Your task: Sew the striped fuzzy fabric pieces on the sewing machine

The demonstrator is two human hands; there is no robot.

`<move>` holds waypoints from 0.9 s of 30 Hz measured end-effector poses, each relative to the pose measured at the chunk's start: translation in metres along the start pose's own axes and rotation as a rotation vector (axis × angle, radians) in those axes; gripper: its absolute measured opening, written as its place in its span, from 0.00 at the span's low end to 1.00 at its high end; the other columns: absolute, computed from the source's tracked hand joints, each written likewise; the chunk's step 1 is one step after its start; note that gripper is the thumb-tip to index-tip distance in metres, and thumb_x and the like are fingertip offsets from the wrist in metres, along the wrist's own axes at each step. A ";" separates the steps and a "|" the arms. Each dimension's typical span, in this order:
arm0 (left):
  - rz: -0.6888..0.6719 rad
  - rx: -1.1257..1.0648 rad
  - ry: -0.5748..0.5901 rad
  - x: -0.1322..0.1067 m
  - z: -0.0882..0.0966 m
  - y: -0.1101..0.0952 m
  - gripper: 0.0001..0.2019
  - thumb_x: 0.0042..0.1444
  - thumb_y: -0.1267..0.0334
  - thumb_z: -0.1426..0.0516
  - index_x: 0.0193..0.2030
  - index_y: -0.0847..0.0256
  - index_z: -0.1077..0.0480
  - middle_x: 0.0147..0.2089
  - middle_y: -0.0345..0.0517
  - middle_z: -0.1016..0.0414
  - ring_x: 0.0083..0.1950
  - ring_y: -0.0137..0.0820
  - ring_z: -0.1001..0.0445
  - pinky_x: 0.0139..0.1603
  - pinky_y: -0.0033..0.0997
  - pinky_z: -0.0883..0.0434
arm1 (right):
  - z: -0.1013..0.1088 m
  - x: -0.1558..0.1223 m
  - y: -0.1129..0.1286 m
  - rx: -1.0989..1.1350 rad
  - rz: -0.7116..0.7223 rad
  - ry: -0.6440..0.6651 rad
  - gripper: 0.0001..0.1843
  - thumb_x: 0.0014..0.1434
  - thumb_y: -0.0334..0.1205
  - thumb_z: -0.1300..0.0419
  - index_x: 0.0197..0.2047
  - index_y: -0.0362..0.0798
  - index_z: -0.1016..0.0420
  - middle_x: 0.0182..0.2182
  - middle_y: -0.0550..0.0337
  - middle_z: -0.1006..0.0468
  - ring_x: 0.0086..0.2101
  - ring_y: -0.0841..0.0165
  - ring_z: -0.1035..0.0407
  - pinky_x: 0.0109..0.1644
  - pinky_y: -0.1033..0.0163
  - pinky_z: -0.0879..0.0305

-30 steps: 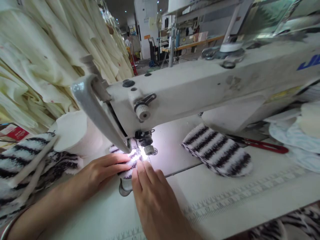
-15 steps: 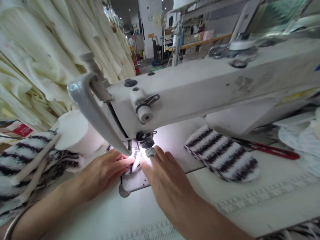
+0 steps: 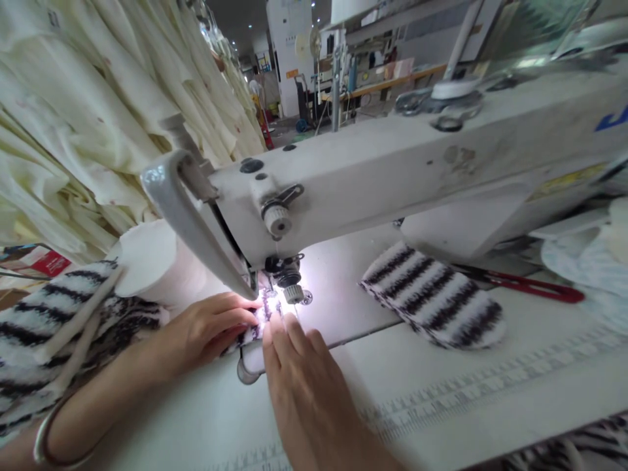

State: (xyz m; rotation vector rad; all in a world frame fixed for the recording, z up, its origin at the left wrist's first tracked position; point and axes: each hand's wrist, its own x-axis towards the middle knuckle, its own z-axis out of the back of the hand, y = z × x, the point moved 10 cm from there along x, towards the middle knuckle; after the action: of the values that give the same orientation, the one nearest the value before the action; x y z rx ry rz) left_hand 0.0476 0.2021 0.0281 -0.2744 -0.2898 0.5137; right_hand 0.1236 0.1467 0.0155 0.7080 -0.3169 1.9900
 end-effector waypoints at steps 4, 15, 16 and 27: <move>0.046 0.031 -0.079 -0.001 -0.002 -0.005 0.11 0.62 0.74 0.49 0.50 0.61 0.33 0.49 0.52 0.27 0.49 0.34 0.28 0.47 0.37 0.26 | 0.000 0.004 -0.016 0.074 0.054 -0.002 0.26 0.60 0.22 0.60 0.52 0.44 0.28 0.49 0.59 0.24 0.50 0.65 0.36 0.49 0.55 0.40; 0.148 -0.029 -0.110 -0.002 0.001 -0.005 0.14 0.62 0.75 0.51 0.52 0.61 0.34 0.50 0.53 0.29 0.50 0.35 0.29 0.49 0.38 0.26 | -0.008 0.003 0.004 0.046 -0.001 0.079 0.27 0.55 0.23 0.56 0.56 0.35 0.32 0.46 0.48 0.25 0.46 0.59 0.34 0.43 0.54 0.34; 0.133 -0.055 -0.053 -0.003 0.000 -0.005 0.15 0.63 0.75 0.51 0.53 0.61 0.34 0.50 0.52 0.29 0.51 0.34 0.29 0.50 0.38 0.27 | -0.008 0.000 0.004 0.028 -0.017 0.068 0.26 0.56 0.23 0.56 0.56 0.36 0.31 0.46 0.49 0.25 0.47 0.59 0.34 0.44 0.53 0.35; 0.231 0.086 -0.188 -0.009 -0.012 -0.023 0.12 0.62 0.72 0.49 0.50 0.60 0.31 0.47 0.53 0.29 0.44 0.37 0.27 0.41 0.42 0.24 | -0.009 0.020 -0.031 0.191 0.016 0.149 0.19 0.58 0.23 0.53 0.41 0.50 0.25 0.44 0.57 0.24 0.45 0.61 0.32 0.41 0.56 0.34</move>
State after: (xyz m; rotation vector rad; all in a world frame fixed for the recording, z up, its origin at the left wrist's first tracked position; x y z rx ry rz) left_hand 0.0538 0.1758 0.0229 -0.1762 -0.4205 0.7802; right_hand 0.1397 0.1813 0.0179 0.6728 -0.0435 2.0938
